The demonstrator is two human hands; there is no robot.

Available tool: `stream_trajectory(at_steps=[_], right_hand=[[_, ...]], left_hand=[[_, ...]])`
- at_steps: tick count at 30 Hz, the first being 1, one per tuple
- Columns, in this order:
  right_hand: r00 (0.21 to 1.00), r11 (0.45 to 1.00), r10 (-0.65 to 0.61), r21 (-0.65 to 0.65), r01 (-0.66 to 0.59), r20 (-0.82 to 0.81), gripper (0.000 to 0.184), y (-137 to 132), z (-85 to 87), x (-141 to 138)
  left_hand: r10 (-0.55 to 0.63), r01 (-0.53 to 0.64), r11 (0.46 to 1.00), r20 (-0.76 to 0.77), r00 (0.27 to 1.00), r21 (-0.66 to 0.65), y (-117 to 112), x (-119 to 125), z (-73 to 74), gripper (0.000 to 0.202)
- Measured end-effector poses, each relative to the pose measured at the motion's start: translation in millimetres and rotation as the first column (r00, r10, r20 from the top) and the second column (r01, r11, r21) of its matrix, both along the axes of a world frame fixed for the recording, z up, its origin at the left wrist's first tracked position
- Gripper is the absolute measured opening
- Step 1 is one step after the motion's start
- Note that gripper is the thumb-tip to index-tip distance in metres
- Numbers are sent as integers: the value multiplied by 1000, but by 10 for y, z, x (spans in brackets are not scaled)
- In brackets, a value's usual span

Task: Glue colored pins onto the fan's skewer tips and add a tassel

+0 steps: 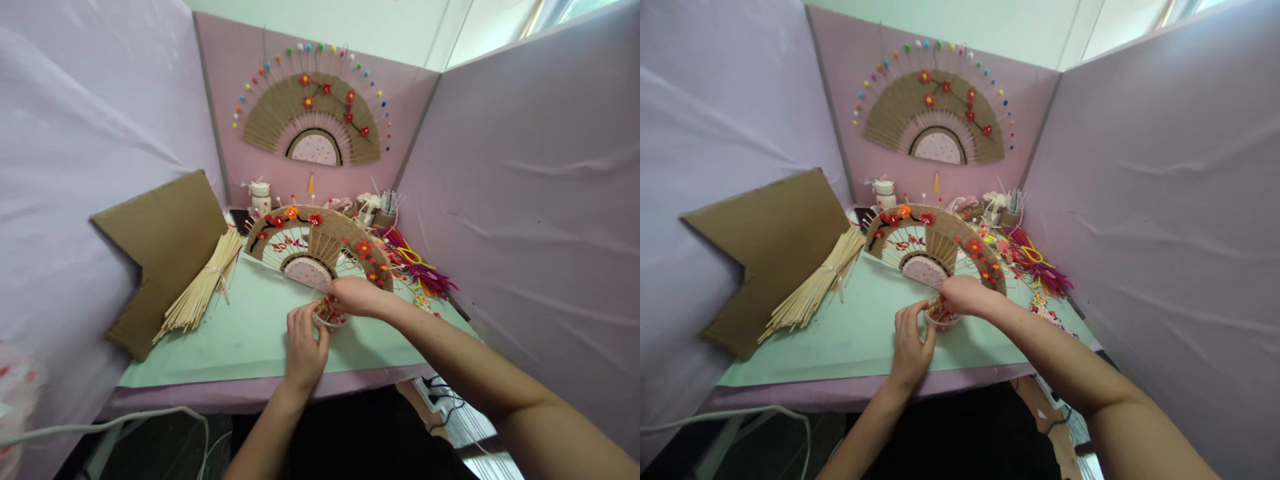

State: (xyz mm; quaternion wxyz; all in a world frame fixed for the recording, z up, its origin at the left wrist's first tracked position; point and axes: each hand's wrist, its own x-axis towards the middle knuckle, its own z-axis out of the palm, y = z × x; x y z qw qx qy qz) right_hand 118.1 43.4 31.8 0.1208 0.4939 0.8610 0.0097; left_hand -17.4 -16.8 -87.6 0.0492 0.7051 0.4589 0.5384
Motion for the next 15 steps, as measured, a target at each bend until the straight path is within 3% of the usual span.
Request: stream_trajectory(at_steps=[5, 11, 15], right_hand=[[975, 998, 60, 7, -60, -213, 25, 57, 22, 116], [998, 999, 36, -8, -35, 50, 22, 61, -81, 30], [994, 999, 13, -32, -10, 108, 23, 51, -144, -104]], left_hand=[[-20, 20, 1000, -7, 1000, 1, 18, -7, -23, 38], [-17, 17, 1000, -5, 1000, 6, 17, -4, -27, 38], [-25, 26, 1000, -7, 1000, 10, 21, -3, -31, 38]])
